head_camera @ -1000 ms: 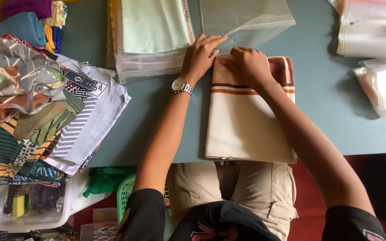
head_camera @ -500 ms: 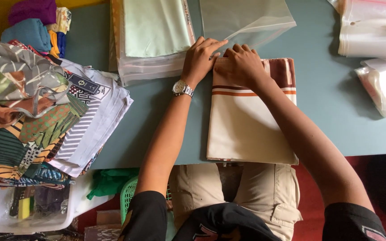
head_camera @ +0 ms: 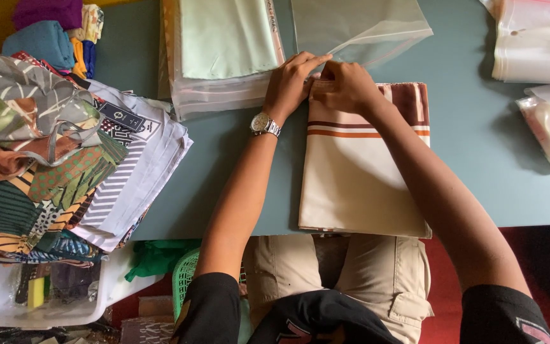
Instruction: The person places a folded beige cloth with brown stripes into a clear plastic zip-lock bag. They smooth the cloth inside the bag, press out air, and seal the zipper closure. The packaged cloth is then placed on the table.
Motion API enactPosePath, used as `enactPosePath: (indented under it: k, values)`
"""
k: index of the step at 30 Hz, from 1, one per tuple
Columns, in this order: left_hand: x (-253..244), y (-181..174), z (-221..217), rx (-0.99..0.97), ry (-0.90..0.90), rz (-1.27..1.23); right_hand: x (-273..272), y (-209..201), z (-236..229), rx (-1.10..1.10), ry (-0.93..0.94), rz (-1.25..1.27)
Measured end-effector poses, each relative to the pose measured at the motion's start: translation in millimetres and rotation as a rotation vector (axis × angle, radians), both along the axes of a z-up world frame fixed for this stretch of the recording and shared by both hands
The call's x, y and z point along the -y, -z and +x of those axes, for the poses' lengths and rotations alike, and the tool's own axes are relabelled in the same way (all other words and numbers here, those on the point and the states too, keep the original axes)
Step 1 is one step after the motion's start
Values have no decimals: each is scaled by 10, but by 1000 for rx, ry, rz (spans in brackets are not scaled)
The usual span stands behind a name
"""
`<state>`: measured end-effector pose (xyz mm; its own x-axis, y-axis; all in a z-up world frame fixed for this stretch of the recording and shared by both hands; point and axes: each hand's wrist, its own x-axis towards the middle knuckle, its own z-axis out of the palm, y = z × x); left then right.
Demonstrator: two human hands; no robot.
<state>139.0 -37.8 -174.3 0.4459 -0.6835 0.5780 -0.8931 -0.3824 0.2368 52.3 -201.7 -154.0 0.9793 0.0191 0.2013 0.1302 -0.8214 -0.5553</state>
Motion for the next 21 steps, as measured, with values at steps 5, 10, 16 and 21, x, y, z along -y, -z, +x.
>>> enactPosePath:
  k: [5,10,16,21]
  values:
    - [0,30,28,-10,14,-1,-2,-194,-23,-196,26,95]
    - [-6,15,15,-22,15,3,26,-216,15,-283,21,35]
    - [-8,19,-7,-2,23,-37,82,-313,-143,-226,-42,119]
    - [-28,-56,-77,-53,47,5,148,-313,-269,-198,-87,264]
